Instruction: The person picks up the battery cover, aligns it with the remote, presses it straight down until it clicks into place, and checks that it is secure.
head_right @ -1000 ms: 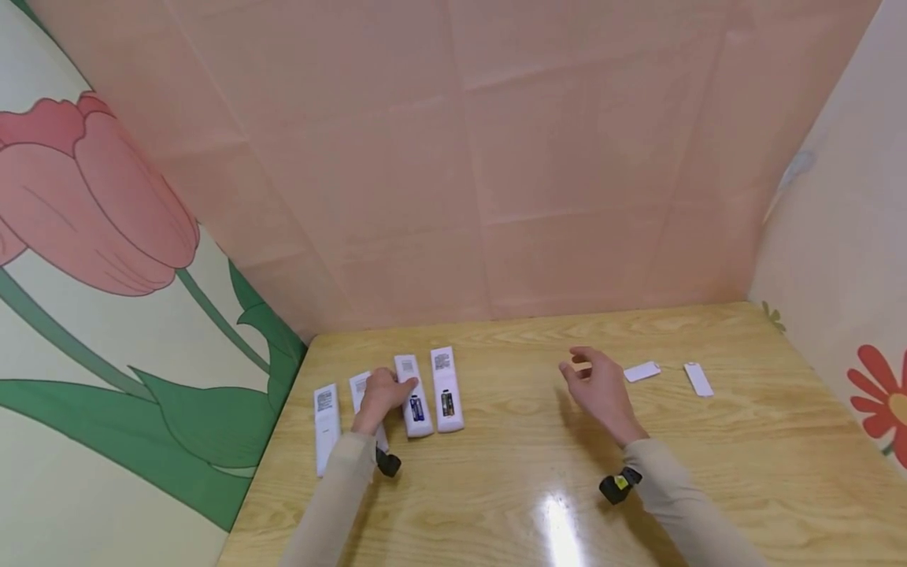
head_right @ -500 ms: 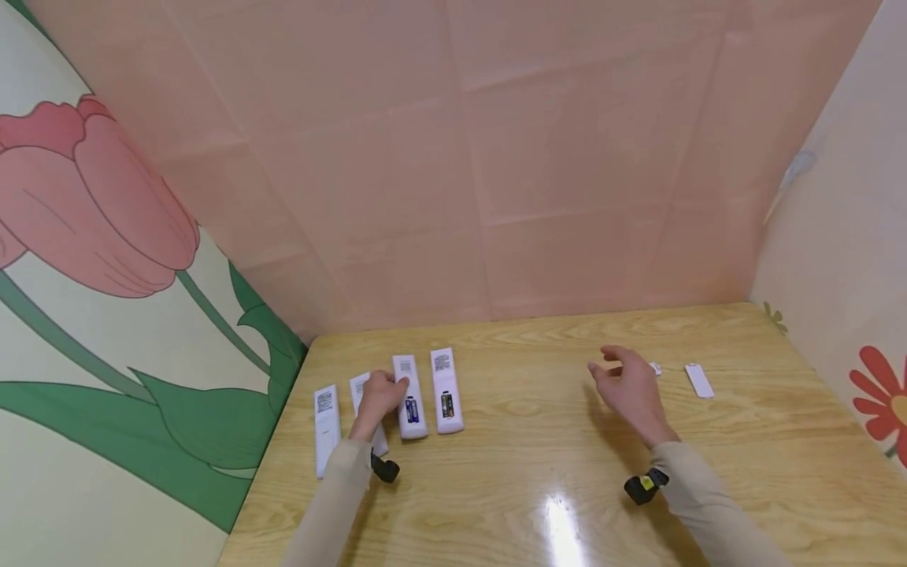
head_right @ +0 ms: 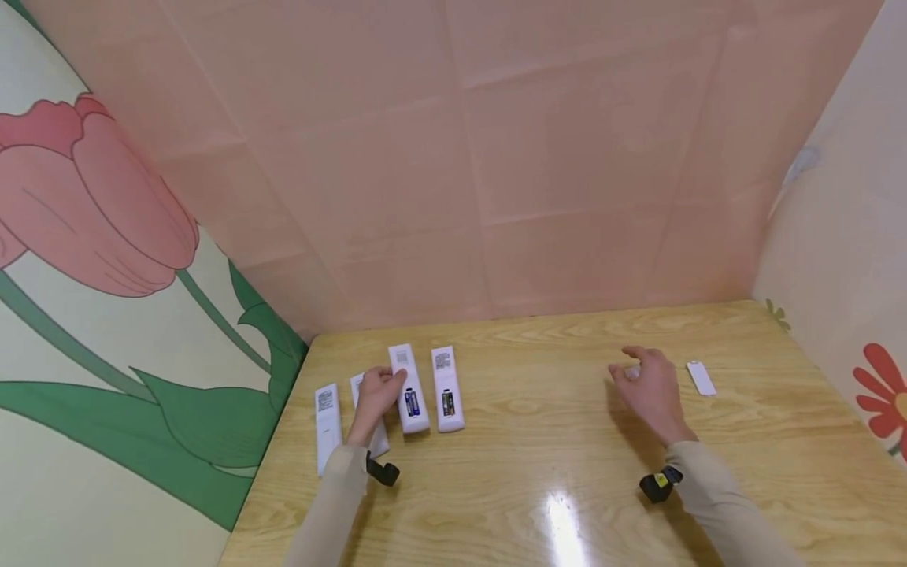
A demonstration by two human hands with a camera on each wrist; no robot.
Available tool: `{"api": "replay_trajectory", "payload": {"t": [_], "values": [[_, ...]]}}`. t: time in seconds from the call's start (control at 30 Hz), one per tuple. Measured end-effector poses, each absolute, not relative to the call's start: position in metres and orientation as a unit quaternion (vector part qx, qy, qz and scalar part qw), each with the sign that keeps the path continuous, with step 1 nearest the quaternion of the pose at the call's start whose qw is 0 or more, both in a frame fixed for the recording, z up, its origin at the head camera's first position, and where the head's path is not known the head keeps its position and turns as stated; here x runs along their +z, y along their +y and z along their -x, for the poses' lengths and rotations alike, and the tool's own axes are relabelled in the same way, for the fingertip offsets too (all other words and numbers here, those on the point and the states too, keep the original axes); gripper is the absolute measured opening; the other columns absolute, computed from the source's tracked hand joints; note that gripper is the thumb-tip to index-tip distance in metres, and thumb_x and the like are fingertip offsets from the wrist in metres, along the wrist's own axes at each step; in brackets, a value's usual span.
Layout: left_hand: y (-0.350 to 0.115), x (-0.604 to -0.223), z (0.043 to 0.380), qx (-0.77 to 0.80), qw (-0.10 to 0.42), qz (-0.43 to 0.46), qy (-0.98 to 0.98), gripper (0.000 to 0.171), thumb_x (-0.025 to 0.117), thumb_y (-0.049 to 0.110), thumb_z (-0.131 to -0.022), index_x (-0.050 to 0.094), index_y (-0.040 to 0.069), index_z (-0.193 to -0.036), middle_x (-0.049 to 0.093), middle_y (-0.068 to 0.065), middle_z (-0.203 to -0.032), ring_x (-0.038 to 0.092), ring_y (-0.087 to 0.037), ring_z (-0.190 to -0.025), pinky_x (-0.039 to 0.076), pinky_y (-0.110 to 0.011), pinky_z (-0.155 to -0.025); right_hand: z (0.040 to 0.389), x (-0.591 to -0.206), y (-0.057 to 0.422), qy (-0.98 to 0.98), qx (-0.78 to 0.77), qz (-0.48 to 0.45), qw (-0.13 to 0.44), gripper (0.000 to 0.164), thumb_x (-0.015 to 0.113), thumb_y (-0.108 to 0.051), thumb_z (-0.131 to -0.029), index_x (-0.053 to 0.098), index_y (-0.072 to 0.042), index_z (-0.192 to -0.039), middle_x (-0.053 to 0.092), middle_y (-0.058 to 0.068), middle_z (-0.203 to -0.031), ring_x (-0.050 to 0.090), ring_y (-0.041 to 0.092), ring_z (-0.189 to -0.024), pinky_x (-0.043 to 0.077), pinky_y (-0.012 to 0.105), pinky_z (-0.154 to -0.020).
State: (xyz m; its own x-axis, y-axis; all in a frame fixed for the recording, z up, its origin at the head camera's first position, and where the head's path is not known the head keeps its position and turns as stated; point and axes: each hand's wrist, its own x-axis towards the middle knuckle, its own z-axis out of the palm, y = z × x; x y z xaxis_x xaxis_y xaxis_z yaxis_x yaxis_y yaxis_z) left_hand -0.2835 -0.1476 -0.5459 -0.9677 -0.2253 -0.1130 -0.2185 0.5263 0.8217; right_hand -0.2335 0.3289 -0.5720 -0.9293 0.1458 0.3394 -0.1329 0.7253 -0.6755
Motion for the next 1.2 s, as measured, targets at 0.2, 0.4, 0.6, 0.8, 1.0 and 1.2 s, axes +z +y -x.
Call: {"api": "replay_trajectory", "payload": {"t": [0.2,0.4,0.6,0.8,1.0,1.2], "values": [[-0.144,-0.538,0.28,-0.499,0.009,-0.128,-0.857,0.051,0.069,0.033,-0.101,0.066,-0.007,-0.133,0.076,-0.024,-0.12,0.075,-0.033,-0.107,0.062,-0.044,-0.091,0.237,-0.575,0.344,-0.911,0.349,0.005,0.218,0.046,0.076,-0.012,-0.094,0.065,0.017,-0.127,0.057,0.05,-0.124,0.062,0.065,-0.103,0.048,0.076,-0.086],[-0.141,-0.53,0.278,-0.519,0.014,-0.126,-0.845,0.051,0.069,0.033,-0.102,0.065,-0.005,-0.136,0.075,-0.024,-0.124,0.074,-0.034,-0.113,0.061,-0.046,-0.098,0.24,-0.58,0.358,-0.912,0.331,0.003,0.243,0.044,0.078,-0.01,-0.09,0.066,0.018,-0.122,0.06,0.05,-0.117,0.058,0.065,-0.105,0.042,0.076,-0.09],[-0.139,-0.527,0.28,-0.538,0.02,-0.134,-0.832,0.048,0.07,0.033,-0.102,0.066,-0.004,-0.133,0.075,-0.023,-0.123,0.074,-0.033,-0.112,0.061,-0.046,-0.097,0.239,-0.586,0.367,-0.915,0.327,0.004,0.236,0.046,0.079,-0.01,-0.089,0.065,0.019,-0.122,0.061,0.049,-0.117,0.055,0.064,-0.11,0.043,0.073,-0.09],[-0.135,-0.536,0.281,-0.566,0.035,-0.133,-0.813,0.043,0.07,0.028,-0.101,0.068,-0.006,-0.128,0.077,-0.024,-0.117,0.075,-0.03,-0.108,0.061,-0.042,-0.094,0.237,-0.594,0.37,-0.92,0.332,0.017,0.208,0.049,0.076,-0.011,-0.092,0.061,0.021,-0.126,0.058,0.049,-0.12,0.052,0.064,-0.11,0.042,0.073,-0.09],[-0.131,-0.539,0.277,-0.593,0.034,-0.129,-0.794,0.046,0.071,0.028,-0.101,0.067,-0.006,-0.131,0.077,-0.023,-0.118,0.074,-0.03,-0.106,0.061,-0.04,-0.093,0.238,-0.595,0.372,-0.922,0.334,0.039,0.19,0.055,0.073,-0.017,-0.095,0.058,0.023,-0.129,0.06,0.048,-0.115,0.053,0.062,-0.108,0.044,0.071,-0.09],[-0.126,-0.54,0.274,-0.613,0.036,-0.125,-0.779,0.043,0.073,0.028,-0.1,0.068,-0.003,-0.129,0.077,-0.021,-0.115,0.073,-0.023,-0.097,0.059,-0.03,-0.081,0.241,-0.595,0.373,-0.927,0.324,0.046,0.183,0.056,0.075,-0.02,-0.093,0.061,0.024,-0.124,0.063,0.048,-0.107,0.056,0.063,-0.102,0.047,0.071,-0.087]]}}
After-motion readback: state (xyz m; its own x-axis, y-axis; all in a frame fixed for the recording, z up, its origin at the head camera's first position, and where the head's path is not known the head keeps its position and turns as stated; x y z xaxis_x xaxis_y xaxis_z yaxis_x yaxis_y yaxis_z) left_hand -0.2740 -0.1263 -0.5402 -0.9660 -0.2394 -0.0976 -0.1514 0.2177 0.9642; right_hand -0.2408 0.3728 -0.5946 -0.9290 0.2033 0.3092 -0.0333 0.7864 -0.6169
